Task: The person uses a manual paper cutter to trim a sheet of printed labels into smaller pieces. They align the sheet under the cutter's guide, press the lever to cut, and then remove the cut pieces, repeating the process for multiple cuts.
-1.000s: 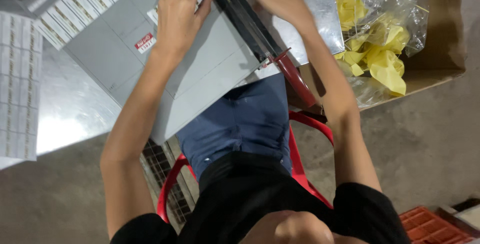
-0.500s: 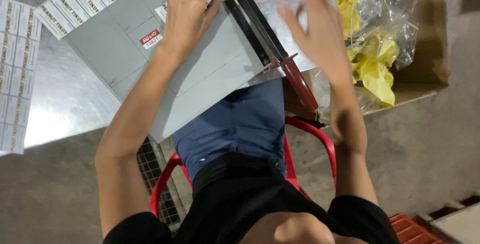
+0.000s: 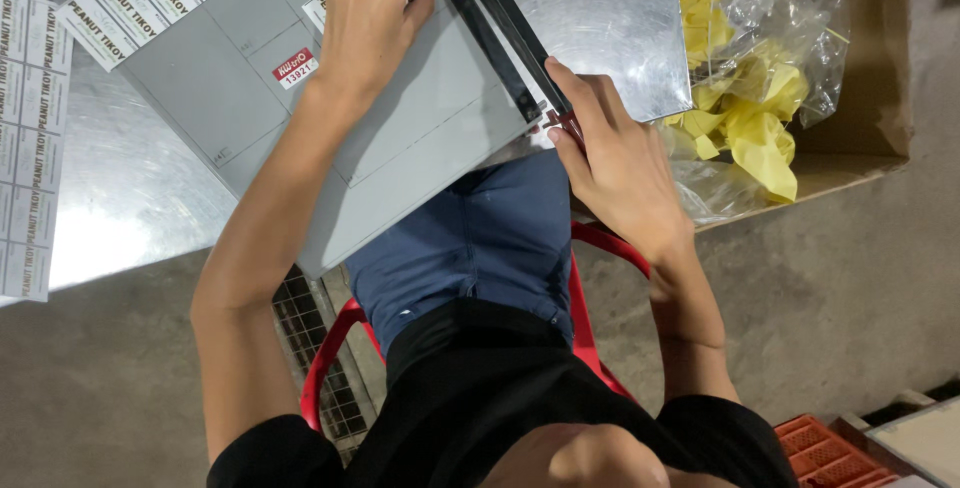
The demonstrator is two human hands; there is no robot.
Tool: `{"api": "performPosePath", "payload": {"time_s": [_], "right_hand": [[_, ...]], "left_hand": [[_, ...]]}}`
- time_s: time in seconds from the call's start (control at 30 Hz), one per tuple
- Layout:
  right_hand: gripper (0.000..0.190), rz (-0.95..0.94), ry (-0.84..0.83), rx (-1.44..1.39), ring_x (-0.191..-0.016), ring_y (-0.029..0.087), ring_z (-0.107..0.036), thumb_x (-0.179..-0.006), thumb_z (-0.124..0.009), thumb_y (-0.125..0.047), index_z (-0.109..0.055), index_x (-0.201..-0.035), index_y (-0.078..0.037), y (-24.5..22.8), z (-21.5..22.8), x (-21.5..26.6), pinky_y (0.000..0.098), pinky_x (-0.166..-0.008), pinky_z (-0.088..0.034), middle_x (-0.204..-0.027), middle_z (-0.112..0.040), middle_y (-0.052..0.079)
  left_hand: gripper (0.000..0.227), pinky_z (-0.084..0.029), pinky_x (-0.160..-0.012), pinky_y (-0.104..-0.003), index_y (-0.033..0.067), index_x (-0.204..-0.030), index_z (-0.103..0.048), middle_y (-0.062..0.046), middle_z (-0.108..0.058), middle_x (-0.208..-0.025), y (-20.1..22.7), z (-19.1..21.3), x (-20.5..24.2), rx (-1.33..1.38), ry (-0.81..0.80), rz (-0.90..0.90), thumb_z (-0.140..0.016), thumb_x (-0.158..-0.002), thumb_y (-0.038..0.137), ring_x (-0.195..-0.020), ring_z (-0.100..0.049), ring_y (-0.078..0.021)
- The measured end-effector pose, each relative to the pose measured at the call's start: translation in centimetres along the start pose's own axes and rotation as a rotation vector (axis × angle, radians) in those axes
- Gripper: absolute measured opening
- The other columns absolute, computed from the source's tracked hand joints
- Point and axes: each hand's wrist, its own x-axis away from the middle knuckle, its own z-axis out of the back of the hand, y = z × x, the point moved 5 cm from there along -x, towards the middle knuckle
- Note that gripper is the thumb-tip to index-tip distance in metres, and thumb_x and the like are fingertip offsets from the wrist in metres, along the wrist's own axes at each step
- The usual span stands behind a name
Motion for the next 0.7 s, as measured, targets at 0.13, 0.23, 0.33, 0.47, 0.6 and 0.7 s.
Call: {"api": "performPosePath", "payload": {"time_s": [0.13, 0.23, 0.33, 0.47, 0.6, 0.7], "right_hand": [[0.056, -0.029, -0.015, -0.015, -0.077, 0.033, -0.069, -0.102, -0.064, -0.011, -0.045, -0.154, -0.014, 0.23, -0.2, -0.05, 0.0435, -0.064, -0.054, -0.12, -0.061, 0.014], [0.055, -0.004, 0.005, -0.034, -0.077, 0.032, -0.069, -0.102, -0.064, -0.01, -0.045, -0.154, -0.014, 0.1, -0.19, -0.04, 0.042, -0.064, -0.054, -0.119, -0.061, 0.014], [0.056, -0.006, 0.003, -0.039, -0.074, 0.03, -0.068, -0.103, -0.064, -0.01, -0.045, -0.155, -0.013, 0.21, -0.3, -0.07, 0.0413, -0.062, -0.053, -0.117, -0.061, 0.014], [0.055, -0.019, -0.003, -0.027, -0.07, 0.028, -0.066, -0.103, -0.064, -0.01, -0.046, -0.155, -0.013, 0.32, -0.43, -0.09, 0.0407, -0.06, -0.052, -0.114, -0.061, 0.014], [0.055, -0.001, 0.016, -0.029, -0.071, 0.028, -0.066, -0.103, -0.065, -0.009, -0.046, -0.155, -0.013, 0.41, -0.47, 0.11, 0.04, -0.061, -0.053, -0.114, -0.06, 0.013], [0.055, -0.001, 0.03, -0.032, -0.074, 0.029, -0.068, -0.102, -0.066, -0.009, -0.047, -0.154, -0.013, 0.82, -0.86, 0.25, 0.0394, -0.061, -0.054, -0.115, -0.061, 0.013]], "left_hand": [[0.026, -0.052, -0.091, -0.045, 0.0012, -0.117, -0.068, -0.011, -0.065, -0.118, 0.07, 0.03, -0.07, 0.002, -0.007, -0.001, -0.08, -0.094, 0.002, -0.109, -0.06, -0.0353], [0.027, -0.052, -0.091, -0.045, 0.0013, -0.117, -0.068, -0.011, -0.065, -0.118, 0.11, 0.14, -0.09, 0.0, -0.009, -0.004, -0.081, -0.094, 0.003, -0.109, -0.06, -0.0353], [0.027, -0.052, -0.091, -0.045, 0.0013, -0.118, -0.068, -0.011, -0.065, -0.119, 0.21, 0.22, -0.09, 0.006, -0.002, -0.009, -0.081, -0.094, 0.003, -0.11, -0.06, -0.0353], [0.028, -0.052, -0.091, -0.045, 0.0011, -0.119, -0.068, -0.011, -0.065, -0.118, 0.2, 0.29, -0.12, 0.009, -0.012, -0.002, -0.081, -0.094, 0.002, -0.109, -0.06, -0.035], [0.028, -0.052, -0.09, -0.045, 0.0008, -0.118, -0.068, -0.011, -0.066, -0.118, 0.16, 0.22, -0.05, 0.007, -0.002, -0.014, -0.081, -0.093, 0.002, -0.109, -0.06, -0.0354], [0.028, -0.052, -0.091, -0.044, 0.0004, -0.12, -0.068, -0.011, -0.066, -0.119, -0.02, 0.08, 0.16, 0.006, -0.012, -0.01, -0.081, -0.095, 0.002, -0.109, -0.061, -0.0346]]}}
